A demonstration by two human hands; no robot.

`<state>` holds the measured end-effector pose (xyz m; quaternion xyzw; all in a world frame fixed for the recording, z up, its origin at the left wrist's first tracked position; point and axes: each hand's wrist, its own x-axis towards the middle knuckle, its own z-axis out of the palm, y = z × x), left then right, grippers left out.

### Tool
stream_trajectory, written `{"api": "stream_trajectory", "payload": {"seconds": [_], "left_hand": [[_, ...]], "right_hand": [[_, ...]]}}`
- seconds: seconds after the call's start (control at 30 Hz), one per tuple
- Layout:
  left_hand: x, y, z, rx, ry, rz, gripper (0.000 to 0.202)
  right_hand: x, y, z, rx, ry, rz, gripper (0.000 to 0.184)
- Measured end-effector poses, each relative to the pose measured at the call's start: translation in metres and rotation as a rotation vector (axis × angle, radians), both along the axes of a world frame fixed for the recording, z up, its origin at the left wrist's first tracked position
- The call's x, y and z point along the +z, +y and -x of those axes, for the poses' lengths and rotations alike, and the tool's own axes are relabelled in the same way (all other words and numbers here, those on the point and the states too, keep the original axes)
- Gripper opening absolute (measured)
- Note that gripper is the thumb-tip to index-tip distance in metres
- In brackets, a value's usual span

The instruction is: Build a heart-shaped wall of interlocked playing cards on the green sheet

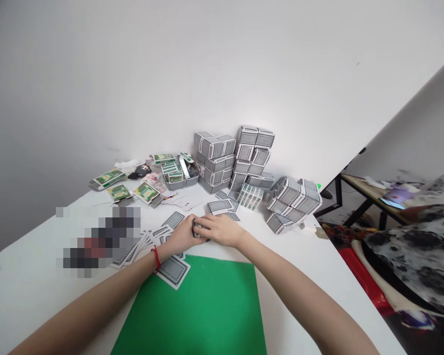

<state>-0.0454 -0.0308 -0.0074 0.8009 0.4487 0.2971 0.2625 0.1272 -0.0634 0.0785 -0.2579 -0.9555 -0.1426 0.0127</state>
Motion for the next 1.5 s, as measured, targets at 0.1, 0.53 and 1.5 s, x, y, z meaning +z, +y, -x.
{"api": "stream_trajectory", "payload": {"seconds": [0.1, 0.53, 1.5], "left_hand": [[0.0, 0.0, -0.001, 0.01, 0.001, 0.002, 0.042], [0.005, -0.004, 0.001, 0.015, 0.008, -0.02, 0.035], [-0.002, -0.008, -0.002, 0.004, 0.077, -0.107, 0.03]], "right_hand": [[0.002, 0.002, -0.001, 0.108, -0.012, -0.016, 0.032], [-0.036, -0.057, 0.019, -0.245, 0.317, -0.064, 0.026], [-0.074, -0.056, 0.099, -1.066, 1.623, 0.072, 0.028]]}}
